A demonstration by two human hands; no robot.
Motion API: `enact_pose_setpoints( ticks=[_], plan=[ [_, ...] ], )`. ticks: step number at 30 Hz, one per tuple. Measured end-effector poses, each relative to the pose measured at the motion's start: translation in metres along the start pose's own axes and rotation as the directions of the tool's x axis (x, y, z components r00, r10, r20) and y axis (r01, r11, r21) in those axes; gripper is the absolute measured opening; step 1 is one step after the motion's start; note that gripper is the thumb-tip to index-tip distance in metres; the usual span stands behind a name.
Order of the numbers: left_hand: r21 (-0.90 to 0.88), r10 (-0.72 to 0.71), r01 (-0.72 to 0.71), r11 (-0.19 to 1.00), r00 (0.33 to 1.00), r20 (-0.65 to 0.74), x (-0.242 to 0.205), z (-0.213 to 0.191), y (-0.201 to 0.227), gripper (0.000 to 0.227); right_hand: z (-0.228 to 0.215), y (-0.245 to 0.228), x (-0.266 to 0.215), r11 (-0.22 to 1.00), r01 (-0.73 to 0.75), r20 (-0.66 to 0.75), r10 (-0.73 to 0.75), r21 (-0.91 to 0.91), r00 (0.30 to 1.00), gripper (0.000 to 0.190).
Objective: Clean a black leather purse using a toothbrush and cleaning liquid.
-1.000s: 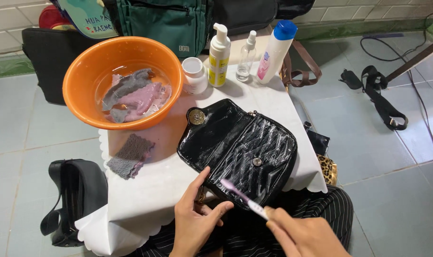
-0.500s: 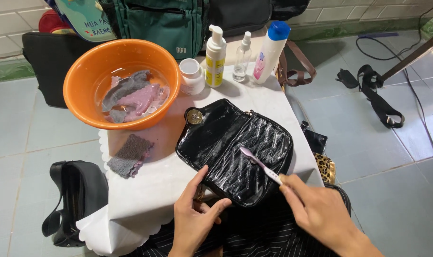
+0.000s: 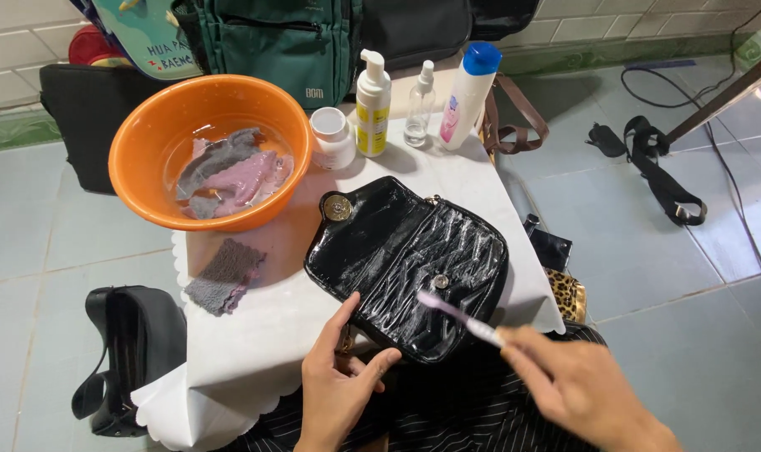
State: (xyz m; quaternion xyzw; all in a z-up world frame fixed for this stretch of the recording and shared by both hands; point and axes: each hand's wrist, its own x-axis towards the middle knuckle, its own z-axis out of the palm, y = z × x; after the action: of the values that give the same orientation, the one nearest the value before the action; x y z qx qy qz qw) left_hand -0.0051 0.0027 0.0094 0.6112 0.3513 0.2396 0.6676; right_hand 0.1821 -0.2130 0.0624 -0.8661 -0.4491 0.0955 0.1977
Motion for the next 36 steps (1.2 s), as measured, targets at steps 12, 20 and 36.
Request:
enact_pose_setpoints(
  ticks=[12,20,36],
  plan=[
    [0.583,0.431,-0.291,0.759,0.895,-0.113,-0.022,0.049,-0.013,0.144,-0.007,0.005,-0.002,0.998,-0.066,-0.068,0.064,-0.025,0.996,0.024],
    [0.624,0.527,-0.32,0.713,0.832,-0.175,-0.017,0.043,-0.013,0.126,-0.007,0.008,-0.016,1.0,0.005,-0.096,-0.002,0.024,0.995,0.021],
    [0.627,0.467,-0.266,0.733,0.866,-0.179,-0.007,0.041,-0.041,0.128,0.018,0.008,-0.034,0.989,0.067,-0.065,-0.059,0.13,0.996,0.022]
  ],
)
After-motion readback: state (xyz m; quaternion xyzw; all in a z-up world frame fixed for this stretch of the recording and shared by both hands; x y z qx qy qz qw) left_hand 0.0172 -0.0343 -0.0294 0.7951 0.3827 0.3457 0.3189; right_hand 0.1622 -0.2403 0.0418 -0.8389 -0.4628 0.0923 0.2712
